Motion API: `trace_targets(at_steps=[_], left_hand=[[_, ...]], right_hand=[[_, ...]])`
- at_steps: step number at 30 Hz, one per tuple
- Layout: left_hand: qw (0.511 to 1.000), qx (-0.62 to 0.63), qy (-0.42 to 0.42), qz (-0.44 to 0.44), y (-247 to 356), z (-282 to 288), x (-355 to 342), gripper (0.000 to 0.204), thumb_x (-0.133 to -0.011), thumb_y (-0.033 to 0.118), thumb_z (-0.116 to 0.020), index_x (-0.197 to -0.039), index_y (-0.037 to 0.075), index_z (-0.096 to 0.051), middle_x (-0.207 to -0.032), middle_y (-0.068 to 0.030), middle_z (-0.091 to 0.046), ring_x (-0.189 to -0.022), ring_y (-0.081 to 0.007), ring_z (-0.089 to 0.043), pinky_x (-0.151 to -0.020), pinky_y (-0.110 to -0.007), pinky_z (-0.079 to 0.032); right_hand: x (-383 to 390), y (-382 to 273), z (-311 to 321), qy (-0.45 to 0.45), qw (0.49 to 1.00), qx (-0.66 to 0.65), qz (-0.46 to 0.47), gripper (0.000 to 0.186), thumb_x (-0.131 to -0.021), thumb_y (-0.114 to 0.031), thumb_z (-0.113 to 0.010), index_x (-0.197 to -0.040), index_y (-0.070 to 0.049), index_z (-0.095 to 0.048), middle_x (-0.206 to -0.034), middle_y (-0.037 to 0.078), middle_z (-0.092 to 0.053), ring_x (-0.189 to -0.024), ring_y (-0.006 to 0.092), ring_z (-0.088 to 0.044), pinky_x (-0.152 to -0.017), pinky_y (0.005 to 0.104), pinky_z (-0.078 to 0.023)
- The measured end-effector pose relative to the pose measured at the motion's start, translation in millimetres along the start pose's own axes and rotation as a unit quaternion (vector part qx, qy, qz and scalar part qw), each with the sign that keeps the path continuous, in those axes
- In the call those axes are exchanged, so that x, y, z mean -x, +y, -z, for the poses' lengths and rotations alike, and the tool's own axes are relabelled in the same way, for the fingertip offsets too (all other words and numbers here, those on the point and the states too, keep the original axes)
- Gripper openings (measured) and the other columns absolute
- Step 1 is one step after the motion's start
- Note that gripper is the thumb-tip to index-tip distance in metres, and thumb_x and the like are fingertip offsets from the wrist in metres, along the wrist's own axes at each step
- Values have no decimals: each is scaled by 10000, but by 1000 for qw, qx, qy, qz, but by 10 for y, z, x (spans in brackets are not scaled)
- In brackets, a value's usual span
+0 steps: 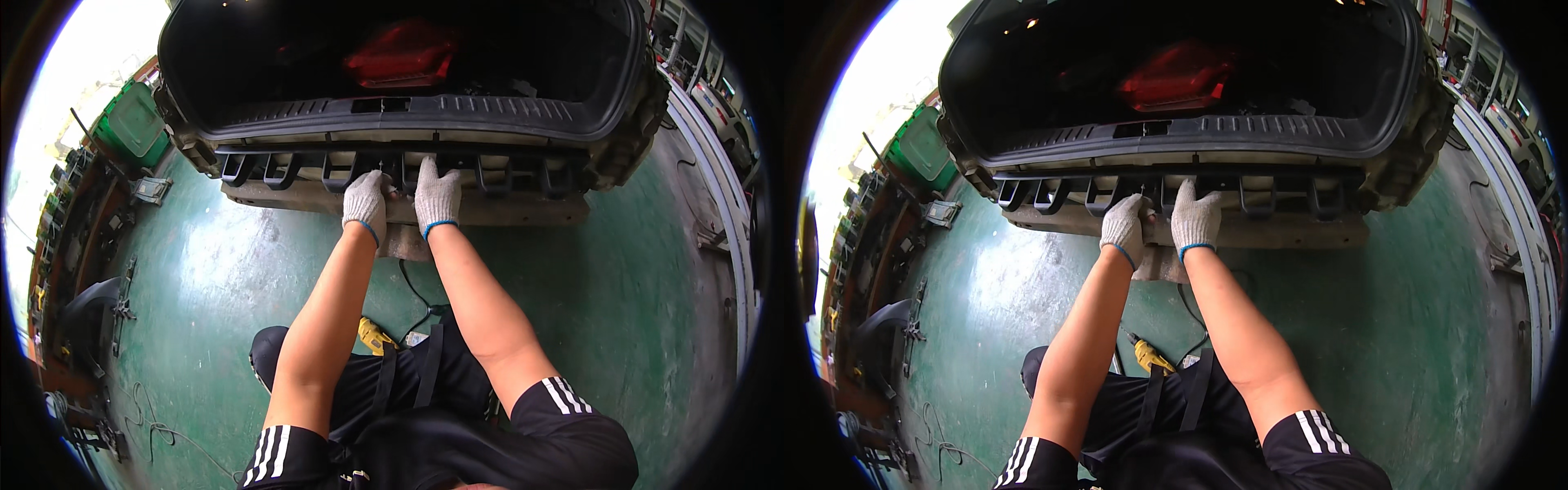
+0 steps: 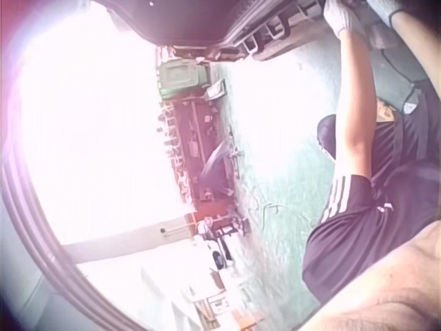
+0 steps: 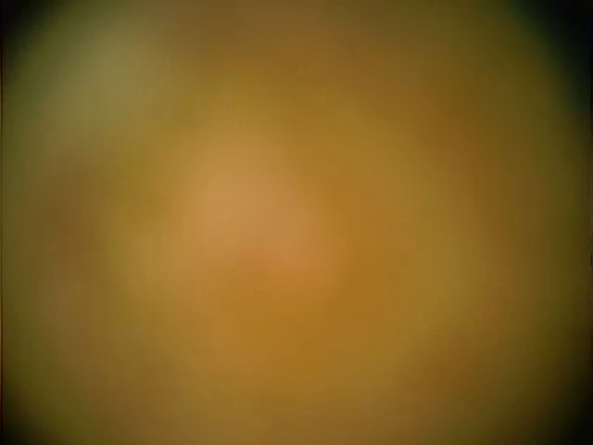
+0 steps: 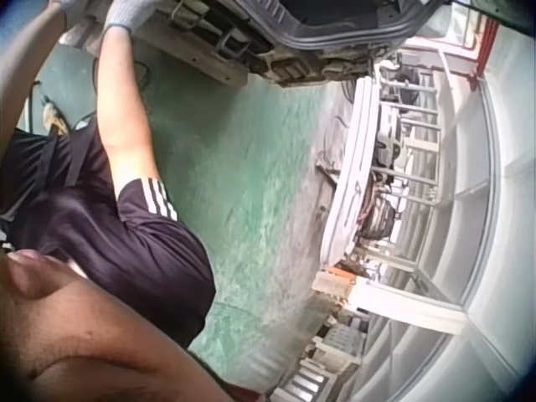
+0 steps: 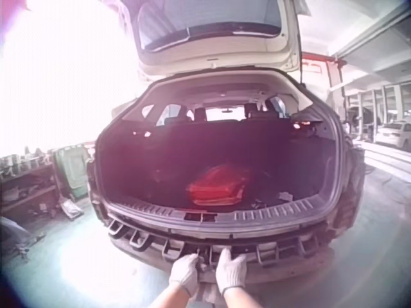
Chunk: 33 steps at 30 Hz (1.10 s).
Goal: The person installs a black plastic bumper onto the rear of a vehicle using a rivet gun and a power drill. They position the bumper, insert rivets, and secure it in place.
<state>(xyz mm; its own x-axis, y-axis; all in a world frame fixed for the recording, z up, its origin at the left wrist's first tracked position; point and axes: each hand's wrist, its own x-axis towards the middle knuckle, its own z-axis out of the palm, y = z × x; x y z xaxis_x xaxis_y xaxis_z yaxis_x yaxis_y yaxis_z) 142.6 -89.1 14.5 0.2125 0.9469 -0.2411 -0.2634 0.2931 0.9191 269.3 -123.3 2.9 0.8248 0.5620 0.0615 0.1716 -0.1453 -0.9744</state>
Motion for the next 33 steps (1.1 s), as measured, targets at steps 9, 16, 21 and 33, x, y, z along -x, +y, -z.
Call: trace_targets(at_steps=[9,16,21,33], left_hand=[[999,14,21,41,-98,-395,-234,366,-995,358,-703,-686,197,-591,-603,32,-519,-497,-132,-426,-494,-326,-343],[985,148,-88,10,-2,215,-399,381,-1103,477,-529,-1123,113,-641,-976,-46,-635,-838,-178,-599,-771,-335,-519],[993,107,-56,-6,-156,-49,-509,512,-1088,480,-574,-1331,35,-637,-1225,-113,-704,-1042,-264,-668,-864,-434,-559],[1000,25,-11,8,-138,-113,213,823,-1061,751,-437,-1160,-34,-664,-914,-111,-688,-804,-200,-594,-703,-319,-466]], right_hand=[[-124,93,537,-133,985,-102,-25,721,-994,-692,-702,-1159,10,-670,-1068,244,-761,-1006,377,-783,-878,472,-610],[658,1716,2488,-207,947,-174,-171,327,-1086,-332,-699,-1270,-63,-692,-1029,65,-776,-766,112,-710,-668,276,-580],[1982,4389,4189,17,871,332,-362,686,-927,-557,-749,-1342,-11,-714,-1355,291,-728,-1296,461,-678,-1090,501,-546],[2405,5039,3531,-72,783,486,-382,401,-900,-224,-730,-1274,-80,-714,-1293,230,-753,-1223,395,-725,-1086,514,-569]])
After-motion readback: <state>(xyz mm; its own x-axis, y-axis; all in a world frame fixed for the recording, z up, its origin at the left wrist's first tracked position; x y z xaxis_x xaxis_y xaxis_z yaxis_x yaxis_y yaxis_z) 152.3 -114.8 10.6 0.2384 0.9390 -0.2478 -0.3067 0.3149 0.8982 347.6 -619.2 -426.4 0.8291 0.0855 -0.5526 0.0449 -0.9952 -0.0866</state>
